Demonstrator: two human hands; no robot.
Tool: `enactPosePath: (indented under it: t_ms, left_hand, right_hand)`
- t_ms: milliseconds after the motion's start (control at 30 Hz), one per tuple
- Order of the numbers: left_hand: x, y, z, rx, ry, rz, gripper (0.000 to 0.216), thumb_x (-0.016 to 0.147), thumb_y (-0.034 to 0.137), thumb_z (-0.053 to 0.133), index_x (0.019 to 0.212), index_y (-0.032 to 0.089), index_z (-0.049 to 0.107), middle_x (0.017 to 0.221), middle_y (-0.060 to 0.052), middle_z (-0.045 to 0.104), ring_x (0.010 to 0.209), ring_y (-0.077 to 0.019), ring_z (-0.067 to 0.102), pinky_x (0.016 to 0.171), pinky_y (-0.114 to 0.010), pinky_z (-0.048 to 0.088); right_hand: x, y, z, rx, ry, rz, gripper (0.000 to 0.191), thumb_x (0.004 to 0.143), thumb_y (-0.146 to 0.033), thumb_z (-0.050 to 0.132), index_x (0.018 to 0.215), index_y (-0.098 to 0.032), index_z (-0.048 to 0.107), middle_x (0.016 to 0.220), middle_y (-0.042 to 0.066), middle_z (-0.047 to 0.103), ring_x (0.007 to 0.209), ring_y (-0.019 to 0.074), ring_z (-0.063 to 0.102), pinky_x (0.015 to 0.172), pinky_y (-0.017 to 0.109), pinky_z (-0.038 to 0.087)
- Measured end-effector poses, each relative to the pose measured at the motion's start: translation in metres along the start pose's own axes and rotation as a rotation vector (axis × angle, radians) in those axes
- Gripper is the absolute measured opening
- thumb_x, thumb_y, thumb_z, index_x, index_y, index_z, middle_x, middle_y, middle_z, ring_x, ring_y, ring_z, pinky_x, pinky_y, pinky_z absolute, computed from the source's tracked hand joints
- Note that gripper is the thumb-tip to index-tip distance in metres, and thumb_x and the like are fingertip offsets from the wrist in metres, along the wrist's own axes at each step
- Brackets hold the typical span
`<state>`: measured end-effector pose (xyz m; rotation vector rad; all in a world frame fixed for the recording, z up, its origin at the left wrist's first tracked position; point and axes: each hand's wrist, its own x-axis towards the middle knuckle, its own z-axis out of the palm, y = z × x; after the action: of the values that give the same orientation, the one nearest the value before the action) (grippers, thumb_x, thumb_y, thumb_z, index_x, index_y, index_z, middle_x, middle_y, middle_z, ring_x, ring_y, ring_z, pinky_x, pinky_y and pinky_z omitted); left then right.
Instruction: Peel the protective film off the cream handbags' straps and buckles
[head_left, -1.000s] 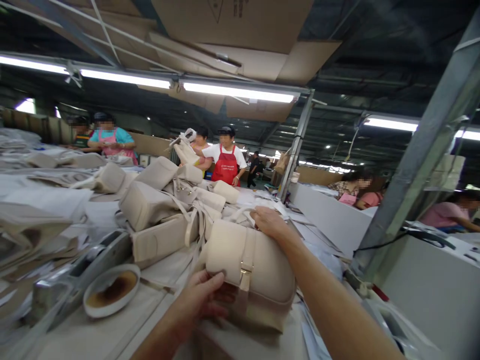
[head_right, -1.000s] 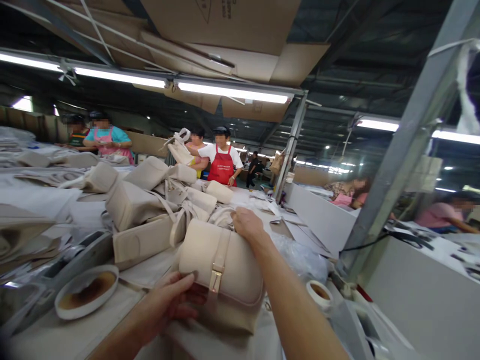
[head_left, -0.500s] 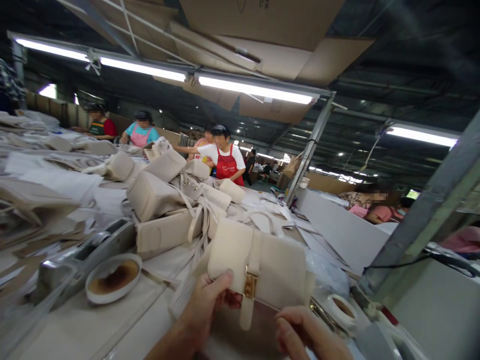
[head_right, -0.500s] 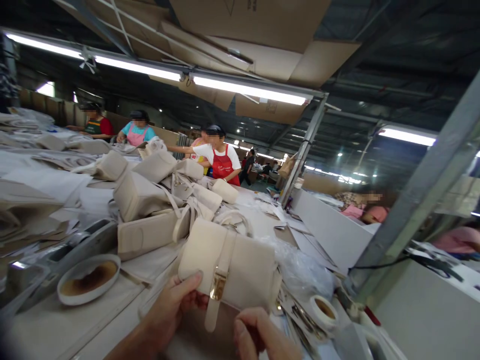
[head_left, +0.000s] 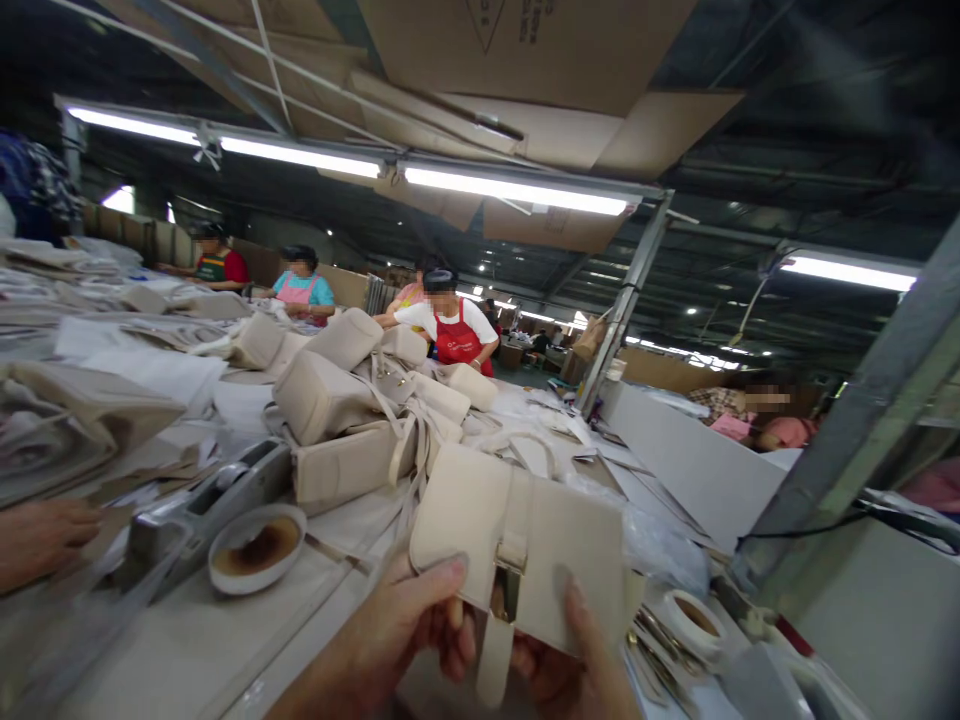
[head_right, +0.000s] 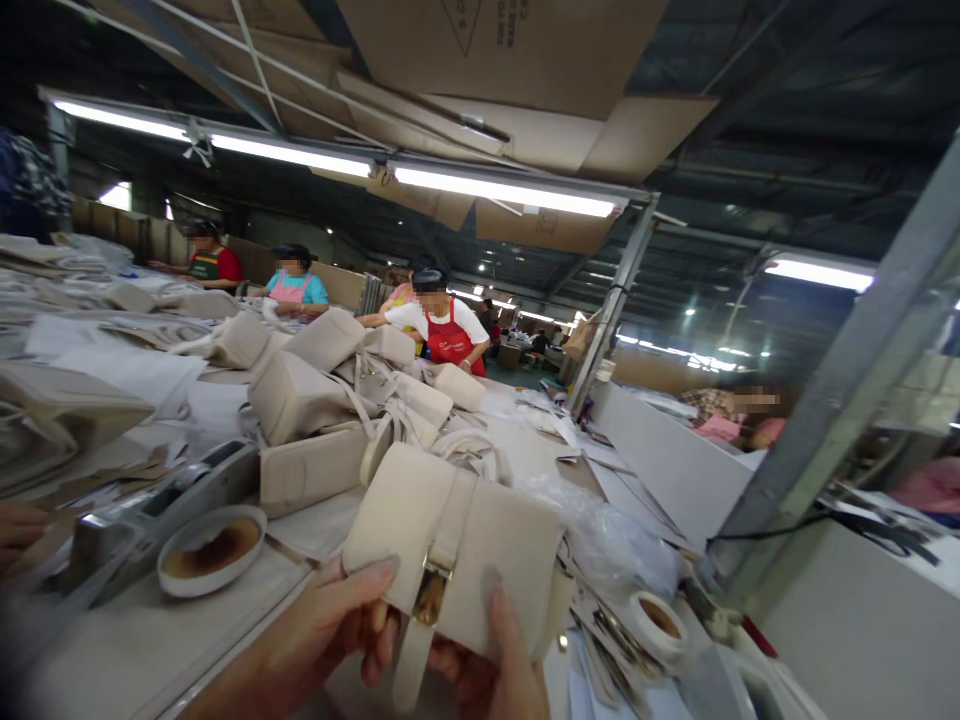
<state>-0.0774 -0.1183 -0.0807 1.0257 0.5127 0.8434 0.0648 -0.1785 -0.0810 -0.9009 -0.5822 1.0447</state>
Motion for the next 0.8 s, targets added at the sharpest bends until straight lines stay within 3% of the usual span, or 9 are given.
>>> enactPosePath:
  t_ms: [67, 133, 300, 433, 633, 800]
  left_hand:
    - [-0.011, -0.001, -0.002, 0.148, -0.009, -0.027, 0.060, 0.070, 0.073, 0.060, 0.047, 0.019, 0.049, 0.044, -0.004, 0.057, 0.035, -0.0101, 0.046, 0.038, -0.022, 0.034]
    - [-0.025, 0.003, -0.001, 0.413, 0.009, 0.092, 0.056, 0.079, 0.065, 0.058, 0.048, 0.019, 0.049, 0.047, -0.003, 0.056, 0.040, -0.0109, 0.048, 0.041, -0.021, 0.035]
    - [-0.045, 0.012, 0.006, 1.056, 0.107, 0.957, 0.019, 0.094, 0.024, 0.051, 0.089, 0.020, 0.069, 0.077, -0.005, 0.066, 0.069, -0.0142, 0.061, 0.061, -0.021, 0.049]
    - [-0.037, 0.011, 0.011, 1.317, 0.204, 1.314, 0.025, 0.097, 0.021, 0.044, 0.105, 0.020, 0.068, 0.075, -0.005, 0.065, 0.065, -0.0138, 0.059, 0.057, -0.021, 0.048]
    - [-0.028, 0.014, 0.009, 1.540, 0.153, 1.541, 0.027, 0.095, 0.013, 0.042, 0.111, 0.014, 0.064, 0.076, -0.007, 0.070, 0.061, -0.0163, 0.060, 0.053, -0.027, 0.048]
    - [-0.030, 0.031, 0.007, 1.686, -0.019, 1.674, 0.026, 0.094, 0.011, 0.041, 0.100, 0.017, 0.065, 0.071, -0.005, 0.068, 0.060, -0.0164, 0.059, 0.058, -0.029, 0.050]
  right_hand:
    - [-0.002, -0.006, 0.006, 0.043, 0.109, 0.001, 0.050, 0.059, -0.051, 0.087, 0.093, -0.020, 0.068, 0.071, 0.004, 0.077, 0.054, 0.0219, 0.069, 0.049, 0.033, 0.059]
    - [-0.005, -0.009, 0.010, 0.043, 0.153, -0.005, 0.052, 0.057, -0.047, 0.089, 0.093, -0.019, 0.065, 0.068, 0.003, 0.077, 0.052, 0.0214, 0.069, 0.045, 0.030, 0.058]
    - [-0.011, -0.012, 0.013, 0.032, 0.174, -0.048, 0.066, 0.052, -0.045, 0.092, 0.101, -0.019, 0.058, 0.066, 0.001, 0.076, 0.050, 0.0223, 0.069, 0.040, 0.030, 0.057]
    - [-0.016, -0.018, 0.014, 0.006, 0.180, -0.042, 0.082, 0.047, -0.046, 0.093, 0.113, -0.018, 0.054, 0.067, 0.002, 0.076, 0.053, 0.0290, 0.071, 0.040, 0.036, 0.058]
    - [-0.019, -0.024, 0.014, 0.013, 0.145, 0.013, 0.066, 0.053, -0.044, 0.090, 0.106, -0.017, 0.064, 0.068, 0.005, 0.077, 0.056, 0.0278, 0.072, 0.045, 0.036, 0.059]
    - [-0.012, -0.015, 0.001, 0.012, 0.156, 0.022, 0.058, 0.056, -0.044, 0.090, 0.103, -0.019, 0.066, 0.067, 0.004, 0.077, 0.054, 0.0278, 0.072, 0.046, 0.039, 0.061]
